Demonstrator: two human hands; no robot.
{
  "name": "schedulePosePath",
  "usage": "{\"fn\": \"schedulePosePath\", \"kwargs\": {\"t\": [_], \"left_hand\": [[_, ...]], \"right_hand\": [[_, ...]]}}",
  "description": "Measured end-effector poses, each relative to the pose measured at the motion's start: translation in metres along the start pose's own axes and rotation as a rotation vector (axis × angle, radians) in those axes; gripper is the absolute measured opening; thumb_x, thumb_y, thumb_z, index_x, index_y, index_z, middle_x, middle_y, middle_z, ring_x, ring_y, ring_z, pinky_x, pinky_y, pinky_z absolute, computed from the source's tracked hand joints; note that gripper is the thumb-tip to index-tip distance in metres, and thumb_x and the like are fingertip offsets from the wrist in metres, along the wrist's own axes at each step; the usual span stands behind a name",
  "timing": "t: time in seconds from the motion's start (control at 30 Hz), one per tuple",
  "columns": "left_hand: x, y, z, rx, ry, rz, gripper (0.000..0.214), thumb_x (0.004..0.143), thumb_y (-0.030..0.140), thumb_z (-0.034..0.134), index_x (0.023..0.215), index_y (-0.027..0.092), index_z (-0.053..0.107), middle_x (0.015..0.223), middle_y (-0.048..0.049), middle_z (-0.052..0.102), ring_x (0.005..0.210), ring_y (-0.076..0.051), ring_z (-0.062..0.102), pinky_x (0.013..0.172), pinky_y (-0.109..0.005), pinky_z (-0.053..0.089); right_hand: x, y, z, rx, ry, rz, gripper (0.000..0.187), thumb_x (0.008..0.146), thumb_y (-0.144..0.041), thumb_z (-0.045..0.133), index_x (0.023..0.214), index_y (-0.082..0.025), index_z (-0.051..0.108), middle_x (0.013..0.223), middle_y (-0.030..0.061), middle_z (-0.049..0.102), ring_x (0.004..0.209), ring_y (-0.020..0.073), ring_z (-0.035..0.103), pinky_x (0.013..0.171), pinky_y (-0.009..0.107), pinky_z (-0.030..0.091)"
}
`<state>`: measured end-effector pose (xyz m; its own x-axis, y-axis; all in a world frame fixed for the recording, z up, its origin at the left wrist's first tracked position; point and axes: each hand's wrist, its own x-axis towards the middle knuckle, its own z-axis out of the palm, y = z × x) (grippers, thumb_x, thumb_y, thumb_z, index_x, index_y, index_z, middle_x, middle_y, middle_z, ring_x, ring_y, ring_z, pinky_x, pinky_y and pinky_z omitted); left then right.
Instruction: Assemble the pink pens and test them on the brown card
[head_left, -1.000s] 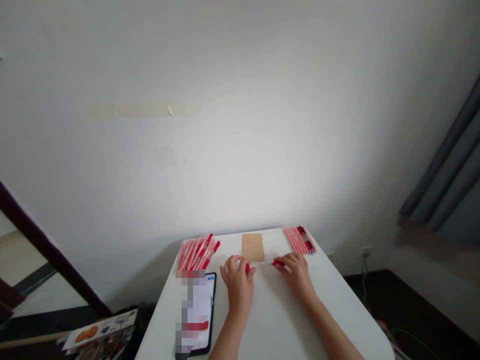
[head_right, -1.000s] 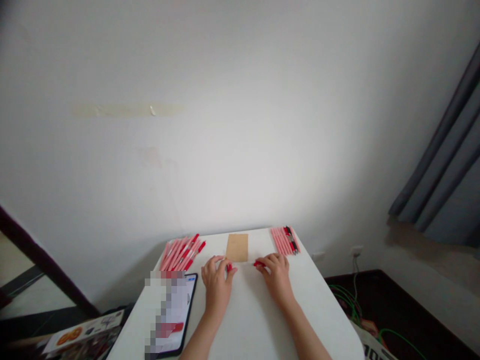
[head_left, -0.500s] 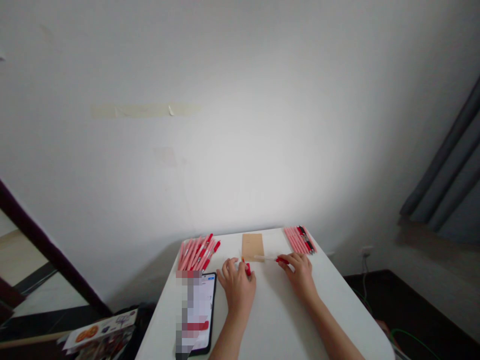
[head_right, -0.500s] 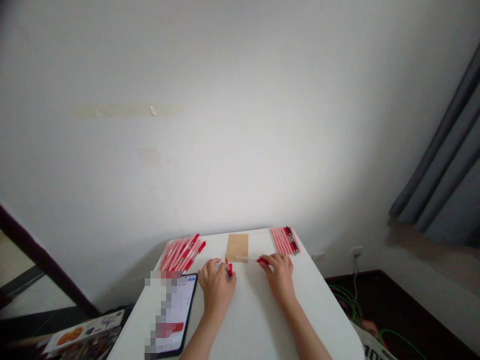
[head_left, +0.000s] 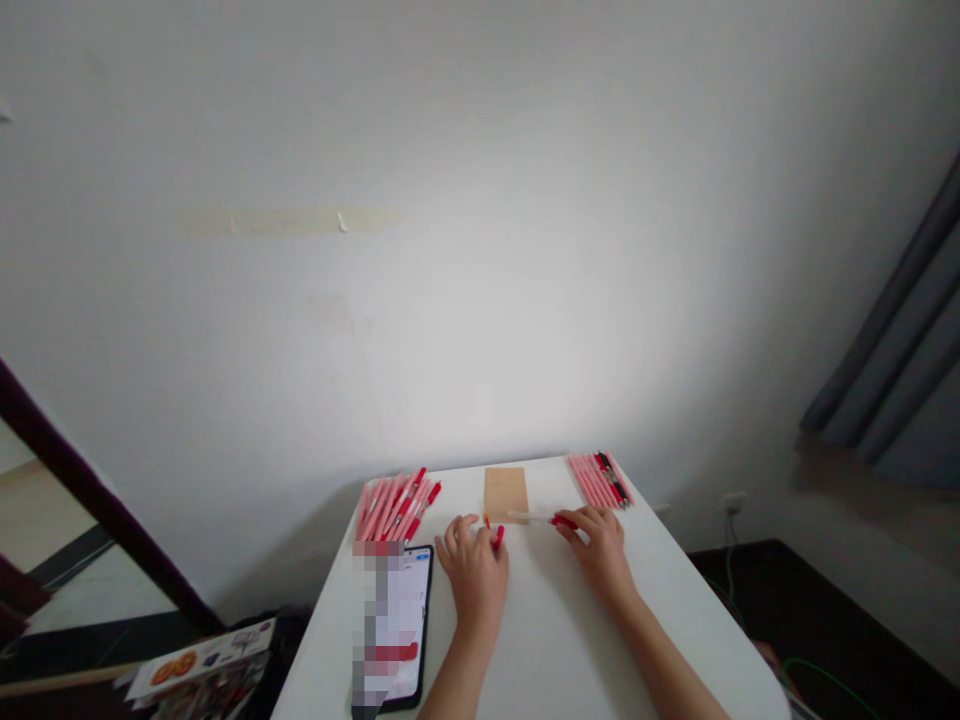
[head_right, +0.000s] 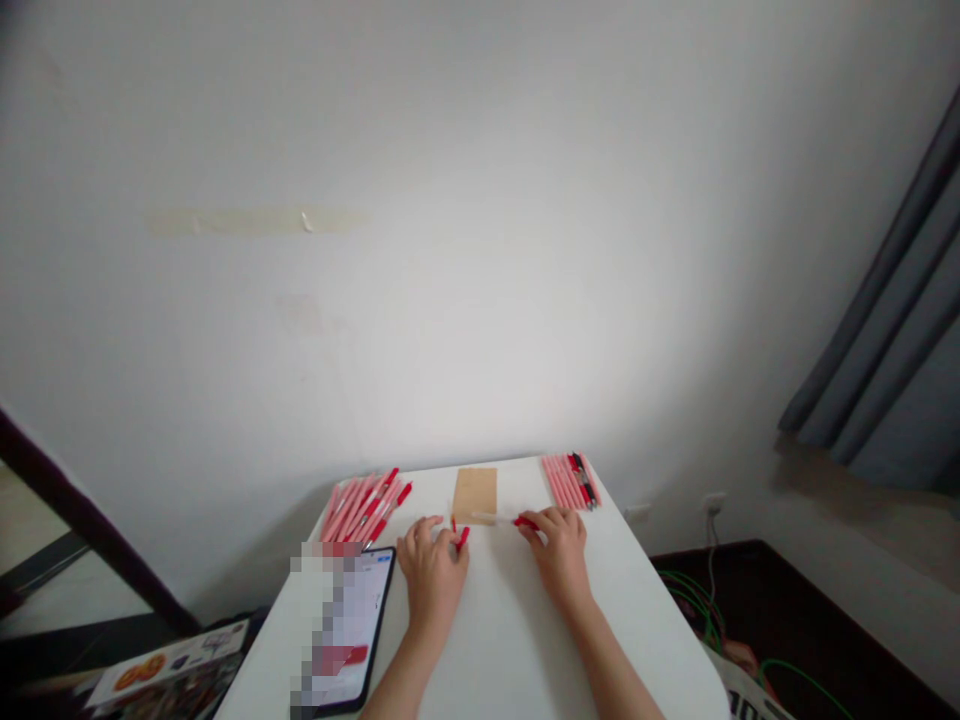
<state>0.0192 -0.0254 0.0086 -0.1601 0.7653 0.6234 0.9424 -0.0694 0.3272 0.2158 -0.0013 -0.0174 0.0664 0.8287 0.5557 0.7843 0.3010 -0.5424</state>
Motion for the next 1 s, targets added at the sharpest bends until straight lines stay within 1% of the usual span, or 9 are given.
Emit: {"fn": "schedulePosePath", "kwargs": {"t": [0.13,0.27,0.47,0.6,0.77,1.0], "left_hand": [[0.001,-0.003,0.002,-0.051,0.038,0.02,0.012,0.079,0.022,0.055,0.078,0.02,0.067,0.108,-0.0087,0.059,0.109,-0.026,0.049,0.098,-0.051,0.034],[0.001,-0.008,0.009,-0.117,0.089,0.038,0.014,0.081,0.02,0.054,0.085,0.021,0.067,0.11,-0.0095,0.058,0.108,-0.026,0.05,0.096,-0.05,0.036],[0.001,-0.016,0.022,-0.228,0.13,0.006,0.016,0.084,0.023,0.05,0.088,0.02,0.066,0.111,-0.0104,0.057,0.107,-0.026,0.05,0.093,-0.049,0.04],[0.002,-0.02,0.027,-0.311,0.171,-0.022,0.016,0.085,0.027,0.051,0.087,0.02,0.065,0.11,-0.0099,0.056,0.106,-0.026,0.05,0.094,-0.05,0.04],[0.003,-0.02,0.025,-0.377,0.151,-0.05,0.018,0.086,0.029,0.05,0.088,0.021,0.066,0.109,-0.0097,0.056,0.105,-0.025,0.05,0.094,-0.049,0.04],[0.004,-0.019,0.023,-0.394,0.124,-0.073,0.019,0.086,0.029,0.049,0.088,0.021,0.066,0.11,-0.0098,0.056,0.105,-0.026,0.05,0.095,-0.05,0.039]], "right_hand": [[0.0,-0.001,-0.001,0.01,0.0,0.01,0.038,0.089,-0.056,0.044,0.095,-0.031,0.071,0.089,0.0045,0.069,0.091,0.0241,0.054,0.09,0.042,0.034],[0.0,0.0,-0.001,0.023,0.005,0.003,0.04,0.088,-0.057,0.043,0.095,-0.03,0.071,0.089,0.0058,0.069,0.092,0.0248,0.054,0.09,0.043,0.035],[0.0,0.002,0.0,-0.001,0.035,-0.011,0.037,0.088,-0.056,0.045,0.095,-0.031,0.071,0.088,0.0043,0.07,0.09,0.0236,0.055,0.09,0.042,0.035],[0.0,0.003,0.001,0.0,0.038,-0.025,0.037,0.089,-0.056,0.045,0.094,-0.031,0.072,0.087,0.0041,0.07,0.089,0.0235,0.056,0.088,0.041,0.037],[0.002,0.005,0.001,0.018,0.024,-0.038,0.038,0.088,-0.057,0.044,0.095,-0.031,0.071,0.087,0.0048,0.07,0.088,0.024,0.056,0.085,0.04,0.038],[0.003,0.006,0.001,0.04,0.017,-0.086,0.038,0.089,-0.056,0.045,0.095,-0.03,0.072,0.086,0.0048,0.07,0.086,0.0231,0.057,0.082,0.039,0.04]]}}
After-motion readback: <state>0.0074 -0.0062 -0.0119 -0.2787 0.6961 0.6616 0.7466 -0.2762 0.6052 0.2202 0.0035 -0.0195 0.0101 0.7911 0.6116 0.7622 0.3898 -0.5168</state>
